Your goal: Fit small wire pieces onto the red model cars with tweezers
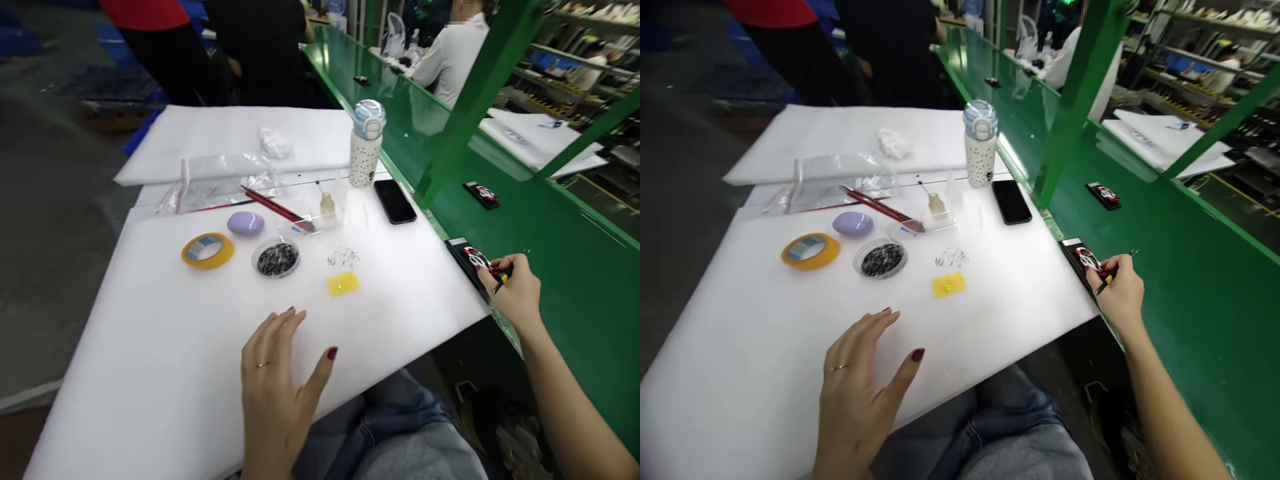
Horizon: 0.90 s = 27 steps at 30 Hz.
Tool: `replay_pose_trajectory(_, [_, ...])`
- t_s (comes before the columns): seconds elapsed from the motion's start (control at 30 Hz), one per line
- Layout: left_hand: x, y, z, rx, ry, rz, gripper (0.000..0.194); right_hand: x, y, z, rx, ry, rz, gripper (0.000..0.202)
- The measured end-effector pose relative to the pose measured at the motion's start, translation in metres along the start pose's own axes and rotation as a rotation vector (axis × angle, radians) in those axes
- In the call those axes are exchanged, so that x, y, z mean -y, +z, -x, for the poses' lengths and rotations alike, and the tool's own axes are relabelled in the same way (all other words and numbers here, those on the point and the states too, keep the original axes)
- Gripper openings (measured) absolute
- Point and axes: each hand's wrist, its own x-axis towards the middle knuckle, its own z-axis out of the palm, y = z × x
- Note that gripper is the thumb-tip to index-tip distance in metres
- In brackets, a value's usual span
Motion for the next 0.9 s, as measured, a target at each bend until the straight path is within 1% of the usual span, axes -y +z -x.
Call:
replay_pose_trajectory(0.07, [0.010,0.000,0.004,0.029,-0.010,-0.024,0.046,-0.036,-0.006,-0.018,0.000,0.096,0.117,0.032])
replay_pose_trajectory(0.1, [0.012,0.001,0.006,0.050,-0.004,-0.038,0.045,-0.049,-0.009,-0.023,0.006,0.123,0.140,0.031])
replay_pose_trajectory(0.13, [0.014,0.002,0.009,0.064,0.000,-0.053,0.044,-0.059,-0.013,-0.026,0.011,0.138,0.144,0.031])
replay_pose_trajectory(0.2, [0.016,0.004,0.013,0.084,0.017,-0.077,0.041,-0.068,-0.021,-0.031,0.028,0.147,0.128,0.035])
replay_pose_trajectory(0.27, [0.018,0.004,0.015,0.092,0.043,-0.095,0.041,-0.068,-0.031,-0.045,0.050,0.151,0.103,0.041])
replay_pose_trajectory(0.3, [0.020,0.004,0.014,0.094,0.063,-0.106,0.041,-0.065,-0.034,-0.058,0.058,0.151,0.091,0.043])
replay_pose_trajectory(0.37, [0.022,0.004,0.013,0.100,0.100,-0.127,0.041,-0.056,-0.036,-0.096,0.070,0.145,0.078,0.041])
replay_pose_trajectory(0.4, [0.023,0.004,0.012,0.095,0.112,-0.135,0.041,-0.051,-0.033,-0.120,0.082,0.139,0.081,0.038])
replay_pose_trajectory(0.43, [0.023,0.003,0.011,0.091,0.122,-0.142,0.040,-0.047,-0.028,-0.144,0.090,0.133,0.090,0.035])
replay_pose_trajectory(0.5, [0.023,0.003,0.010,0.087,0.119,-0.152,0.039,-0.040,-0.011,-0.189,0.086,0.139,0.128,0.031])
replay_pose_trajectory(0.57, [0.021,0.003,0.010,0.084,0.095,-0.152,0.038,-0.035,0.010,-0.222,0.079,0.156,0.178,0.031])
replay_pose_trajectory(0.6, [0.019,0.003,0.010,0.088,0.081,-0.148,0.037,-0.034,0.020,-0.233,0.082,0.164,0.200,0.032])
replay_pose_trajectory(0.67, [0.014,0.003,0.009,0.073,0.049,-0.128,0.035,-0.033,0.035,-0.245,0.100,0.174,0.232,0.035])
replay_pose_trajectory(0.77, [0.007,0.003,0.006,0.037,-0.010,-0.114,0.032,-0.033,0.046,-0.246,0.117,0.175,0.255,0.036])
replay_pose_trajectory(0.83, [0.004,0.003,0.006,0.036,-0.037,-0.131,0.029,-0.033,0.045,-0.241,0.116,0.171,0.259,0.037])
replay_pose_trajectory(0.9, [0.005,0.002,0.007,0.049,-0.044,-0.144,0.028,-0.030,0.035,-0.233,0.106,0.165,0.251,0.038])
